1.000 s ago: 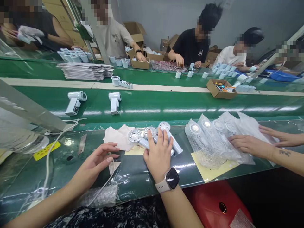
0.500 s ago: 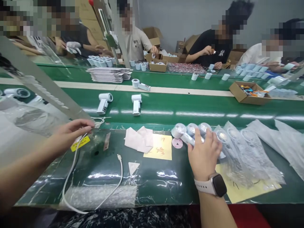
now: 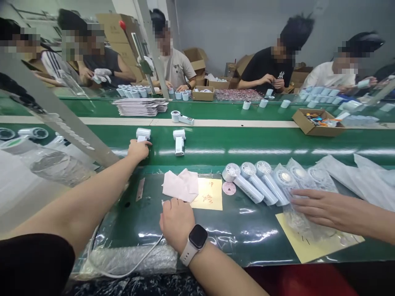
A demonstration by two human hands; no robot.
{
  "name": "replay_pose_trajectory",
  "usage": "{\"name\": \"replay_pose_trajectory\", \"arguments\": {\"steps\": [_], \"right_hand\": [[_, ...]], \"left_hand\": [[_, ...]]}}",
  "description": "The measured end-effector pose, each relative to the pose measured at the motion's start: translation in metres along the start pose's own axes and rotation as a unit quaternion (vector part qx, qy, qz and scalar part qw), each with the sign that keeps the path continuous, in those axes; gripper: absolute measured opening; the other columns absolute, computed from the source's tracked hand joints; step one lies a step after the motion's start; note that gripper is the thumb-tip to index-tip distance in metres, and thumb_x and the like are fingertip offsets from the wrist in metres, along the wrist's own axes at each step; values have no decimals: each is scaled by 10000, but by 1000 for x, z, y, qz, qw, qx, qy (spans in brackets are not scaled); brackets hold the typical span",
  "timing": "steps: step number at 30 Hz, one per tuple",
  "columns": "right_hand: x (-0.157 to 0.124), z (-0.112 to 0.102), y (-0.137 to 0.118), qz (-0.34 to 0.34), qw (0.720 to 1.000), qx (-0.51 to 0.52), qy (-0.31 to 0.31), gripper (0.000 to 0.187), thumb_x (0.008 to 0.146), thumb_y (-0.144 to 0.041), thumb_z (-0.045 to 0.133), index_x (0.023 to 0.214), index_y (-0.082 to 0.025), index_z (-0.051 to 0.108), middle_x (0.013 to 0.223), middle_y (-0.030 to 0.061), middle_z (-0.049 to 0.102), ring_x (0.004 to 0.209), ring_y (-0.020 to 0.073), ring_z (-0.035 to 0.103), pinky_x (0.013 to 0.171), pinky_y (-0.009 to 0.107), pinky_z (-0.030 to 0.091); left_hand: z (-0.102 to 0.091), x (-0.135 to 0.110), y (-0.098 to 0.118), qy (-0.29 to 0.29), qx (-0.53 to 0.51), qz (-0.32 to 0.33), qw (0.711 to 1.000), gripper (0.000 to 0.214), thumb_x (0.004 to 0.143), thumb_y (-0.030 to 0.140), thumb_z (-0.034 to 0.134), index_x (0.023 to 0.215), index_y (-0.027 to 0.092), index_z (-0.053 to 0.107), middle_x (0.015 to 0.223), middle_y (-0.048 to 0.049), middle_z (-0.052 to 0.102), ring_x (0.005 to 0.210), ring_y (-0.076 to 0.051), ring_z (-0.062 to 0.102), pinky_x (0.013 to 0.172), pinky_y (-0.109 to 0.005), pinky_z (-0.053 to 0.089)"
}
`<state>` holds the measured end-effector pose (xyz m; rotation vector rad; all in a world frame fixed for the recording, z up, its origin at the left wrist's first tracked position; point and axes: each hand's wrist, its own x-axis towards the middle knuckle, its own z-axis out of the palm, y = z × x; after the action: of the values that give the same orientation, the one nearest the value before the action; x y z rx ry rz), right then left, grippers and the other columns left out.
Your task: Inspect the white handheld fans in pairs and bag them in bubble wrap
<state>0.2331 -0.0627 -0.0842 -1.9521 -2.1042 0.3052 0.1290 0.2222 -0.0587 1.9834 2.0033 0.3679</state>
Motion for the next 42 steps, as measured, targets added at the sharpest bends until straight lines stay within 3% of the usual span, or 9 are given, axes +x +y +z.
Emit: {"name": "replay_pose_trajectory", "arguments": {"steps": [6, 11, 14, 18, 23, 26, 29, 35, 42], "right_hand": [[5, 0, 0, 13, 999, 29, 5, 151, 930, -285, 569, 980, -145, 593, 935, 128, 668, 872, 272, 658, 698, 378, 527], [7, -2, 5, 30, 997, 71, 8, 96, 907, -170, 548, 963, -128, 614, 931, 135, 696, 869, 268, 676, 689, 351, 507], [8, -7, 11, 40, 992, 119, 10, 89, 913, -208, 570, 959, -149, 618, 920, 103, 720, 863, 244, 688, 671, 312, 488], [9, -11, 19, 59, 976, 211, 14, 46, 908, -221, 592, 929, -189, 618, 873, 52, 736, 806, 211, 692, 648, 281, 457], [10, -6, 23, 89, 931, 354, 21, 202, 857, -112, 604, 1047, -179, 617, 830, 27, 732, 725, 175, 676, 645, 255, 464], [6, -3, 24, 84, 898, 431, 14, 227, 855, -112, 590, 1069, -177, 631, 764, 4, 696, 679, 152, 641, 634, 238, 463], [-5, -3, 23, 62, 872, 485, -10, 125, 892, -208, 552, 848, -173, 664, 632, -13, 601, 599, 144, 574, 586, 239, 434], [-37, -21, 8, 56, 819, 566, -71, 316, 918, -445, 518, 863, -174, 671, 598, -13, 551, 544, 141, 522, 529, 244, 405], [-43, -32, -17, 63, 769, 634, -52, 285, 877, -415, 590, 699, -194, 565, 510, -42, 523, 474, 110, 490, 500, 222, 381]], "left_hand": [[31, -5, 70, -79, 14, 45, 996, 377, 843, 415, 644, 1124, 163, 640, 1392, -129, 459, 1128, -280, 555, 978, -463, 435], [61, -23, 122, -61, 4, 17, 998, 596, 789, 534, 667, 1177, 90, 580, 1456, -224, 374, 1334, -389, 359, 1068, -539, 320], [48, -29, 123, -82, -34, 26, 996, 590, 579, 392, 837, 1016, 62, 617, 1385, -299, 414, 1313, -472, 365, 1045, -538, 344], [8, -46, 95, -170, -144, 70, 972, 457, 491, 306, 825, 859, 147, 604, 1031, -174, 643, 1102, -413, 574, 843, -446, 506], [-32, -108, 38, -257, -355, 99, 893, 498, 627, 524, 697, 1005, 212, 604, 1009, -100, 703, 940, -280, 673, 741, -376, 573], [-44, -154, 3, -339, -579, 83, 737, 619, 560, 454, 829, 1080, 177, 640, 1032, -127, 733, 955, -309, 694, 820, -410, 577], [-47, -191, -17, -342, -676, 78, 648, 611, 591, 397, 859, 1129, 189, 658, 1043, -127, 748, 931, -308, 717, 827, -422, 579], [-38, -210, -14, -269, -769, 82, 574, 577, 597, 647, 806, 948, 208, 680, 1064, -102, 738, 1066, -344, 668, 871, -459, 563], [-30, -218, 8, -252, -806, 106, 525, 643, 559, 812, 690, 678, 187, 596, 1048, -65, 697, 1053, -297, 656, 789, -385, 586]]}}
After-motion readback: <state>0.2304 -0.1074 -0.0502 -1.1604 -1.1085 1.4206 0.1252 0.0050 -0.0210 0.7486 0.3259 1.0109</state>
